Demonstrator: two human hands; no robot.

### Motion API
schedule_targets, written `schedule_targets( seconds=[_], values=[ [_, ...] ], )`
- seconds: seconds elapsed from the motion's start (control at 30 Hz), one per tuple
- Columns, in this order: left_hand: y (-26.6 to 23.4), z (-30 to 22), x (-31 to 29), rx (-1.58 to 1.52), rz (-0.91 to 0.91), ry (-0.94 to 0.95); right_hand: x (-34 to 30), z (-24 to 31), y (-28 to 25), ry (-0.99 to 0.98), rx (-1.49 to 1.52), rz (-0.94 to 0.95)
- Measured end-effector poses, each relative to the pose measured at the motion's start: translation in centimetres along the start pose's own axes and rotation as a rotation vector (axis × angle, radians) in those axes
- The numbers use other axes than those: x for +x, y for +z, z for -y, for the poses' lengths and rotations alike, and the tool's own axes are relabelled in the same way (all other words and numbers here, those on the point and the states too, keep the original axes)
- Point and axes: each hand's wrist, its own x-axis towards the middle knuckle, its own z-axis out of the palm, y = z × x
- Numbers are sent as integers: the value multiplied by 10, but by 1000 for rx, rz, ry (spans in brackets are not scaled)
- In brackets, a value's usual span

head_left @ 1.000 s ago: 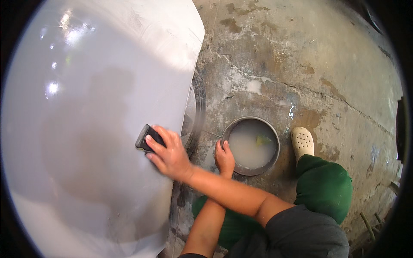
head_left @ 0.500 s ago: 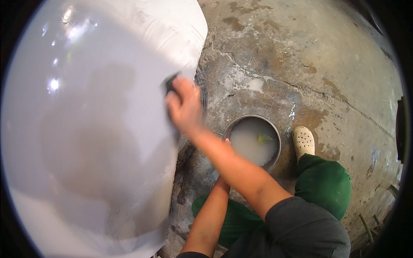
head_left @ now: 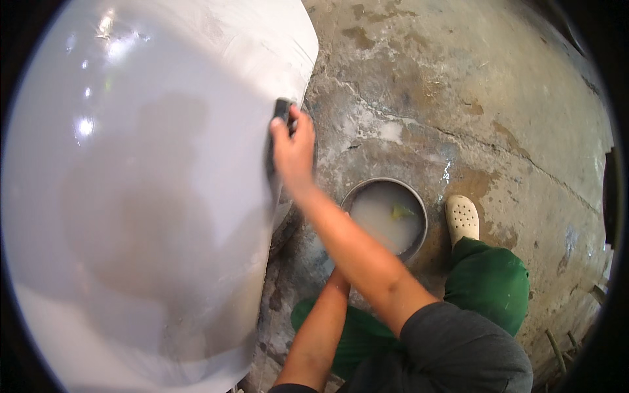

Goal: The person sands a white car hood using a sanding block and water from a bucket. They repeatedly dip the block into the water and wipe the surface with a cloth while sitting on the floor.

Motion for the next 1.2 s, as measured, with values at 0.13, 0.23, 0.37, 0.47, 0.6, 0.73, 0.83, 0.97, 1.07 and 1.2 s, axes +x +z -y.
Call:
schedule_targets(
  seconds=[0.13, 0.23, 0.37, 0.47, 0.6, 0.73, 0.83, 0.97, 1.07, 1.2],
  values=[
    [-11, -54, 24, 298, 224, -154, -112, 18, -9, -536, -39, 414],
    [-6, -73, 23, 382, 242, -277, -46, -42, -20, -583, -131, 275],
    [-19, -12, 11, 296, 266, 385, 25, -33, -18, 70, 24, -113],
    [-10, -50, 27, 349, 159, -105, -63, -4, 3, -447, -168, 131],
    [-13, -95, 20, 385, 206, -244, -53, -38, -17, -663, -93, 284],
    [-10, -70, 18, 368, 203, -122, 45, -48, -27, 190, 95, -100],
    [-10, -60, 27, 323, 203, -135, -29, -21, -2, -158, -93, 46],
    [-14, -65, 22, 367, 212, -209, -90, -10, -3, -647, -52, 318],
    [-21, -76, 13, 487, 252, 4, 10, -33, -18, -340, -121, 6],
    [-19, -79, 18, 428, 241, -198, -8, -9, -5, -235, -115, 4]
  ],
)
